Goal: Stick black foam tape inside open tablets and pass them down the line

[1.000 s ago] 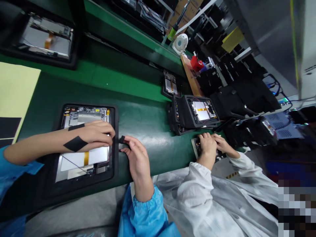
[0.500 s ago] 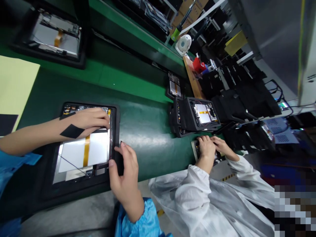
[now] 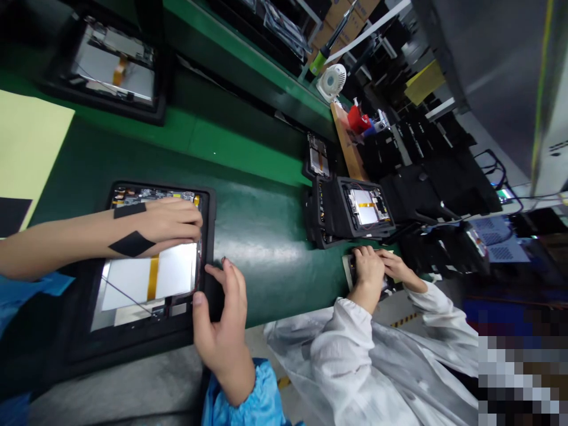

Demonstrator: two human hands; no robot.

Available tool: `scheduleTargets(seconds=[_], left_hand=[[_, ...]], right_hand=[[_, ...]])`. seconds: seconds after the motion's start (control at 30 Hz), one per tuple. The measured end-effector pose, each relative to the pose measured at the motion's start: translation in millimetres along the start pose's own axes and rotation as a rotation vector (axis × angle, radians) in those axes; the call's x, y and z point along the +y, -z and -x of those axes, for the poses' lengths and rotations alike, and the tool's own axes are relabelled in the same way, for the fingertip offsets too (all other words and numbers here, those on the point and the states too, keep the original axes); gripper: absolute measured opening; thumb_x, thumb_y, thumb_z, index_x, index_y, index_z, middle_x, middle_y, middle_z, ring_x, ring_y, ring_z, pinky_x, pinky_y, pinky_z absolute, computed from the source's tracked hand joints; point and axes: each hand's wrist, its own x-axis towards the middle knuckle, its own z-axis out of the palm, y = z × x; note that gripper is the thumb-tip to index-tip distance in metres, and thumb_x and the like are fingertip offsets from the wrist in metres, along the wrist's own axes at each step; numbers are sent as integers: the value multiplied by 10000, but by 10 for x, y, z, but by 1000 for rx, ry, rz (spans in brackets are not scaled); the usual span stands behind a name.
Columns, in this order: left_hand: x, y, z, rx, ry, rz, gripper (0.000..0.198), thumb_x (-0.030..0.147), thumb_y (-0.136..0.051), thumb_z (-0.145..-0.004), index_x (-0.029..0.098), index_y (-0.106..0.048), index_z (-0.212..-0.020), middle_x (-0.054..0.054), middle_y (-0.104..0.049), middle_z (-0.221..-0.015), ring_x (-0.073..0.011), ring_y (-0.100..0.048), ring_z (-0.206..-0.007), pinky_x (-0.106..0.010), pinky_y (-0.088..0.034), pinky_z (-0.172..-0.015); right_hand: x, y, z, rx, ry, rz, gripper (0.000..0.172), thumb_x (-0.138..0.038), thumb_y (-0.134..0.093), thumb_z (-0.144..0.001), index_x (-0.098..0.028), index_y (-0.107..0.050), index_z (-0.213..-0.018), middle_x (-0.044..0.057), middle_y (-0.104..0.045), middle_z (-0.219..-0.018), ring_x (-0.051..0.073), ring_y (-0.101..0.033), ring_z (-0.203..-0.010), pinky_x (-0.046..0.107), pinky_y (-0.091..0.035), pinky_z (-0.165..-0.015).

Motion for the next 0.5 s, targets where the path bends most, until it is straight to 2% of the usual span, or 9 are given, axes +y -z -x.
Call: scheduleTargets(seconds=[0.13, 0.27, 0.4, 0.5], left_hand=[[-104, -71, -49, 19, -12, -80, 387, 322, -317, -1036, 293, -597, -769, -30, -546, -795, -235, -484, -811, -453, -331, -723], [-156, -90, -29, 45, -44, -141, 398, 292, -294, -1052, 291, -583, -778, -33, -540, -807, -244, -473, -820, -449, -337, -729], [-127, -54, 5, 86, -81, -87, 293, 360, -386, -1016, 306, -607, -832, -31, -581, -889, -254, -517, -903, -466, -367, -775], [-91, -49, -4, 74, -82, -29, 278, 395, -409, -999, 313, -598, -812, -31, -561, -854, -256, -511, -868, -464, -359, -762]], right_hand=[[-21, 1, -28, -52, 55, 42, 721, -172, -565, -1020, -286, -257, -1662, 146, -628, -1485, 281, -624, -1366, 544, -522, -1142], [-13, 17, -27, -81, 100, 93, 754, -162, -576, -1009, -265, -233, -1672, 142, -635, -1484, 289, -575, -1421, 549, -511, -1160], [-19, 26, -33, -77, 89, 71, 738, -164, -571, -1011, -259, -243, -1666, 136, -667, -1445, 285, -573, -1420, 546, -517, -1154], [-35, 9, -41, -62, 73, 56, 716, -173, -557, -1022, -250, -246, -1662, 148, -678, -1427, 290, -598, -1396, 548, -526, -1137]])
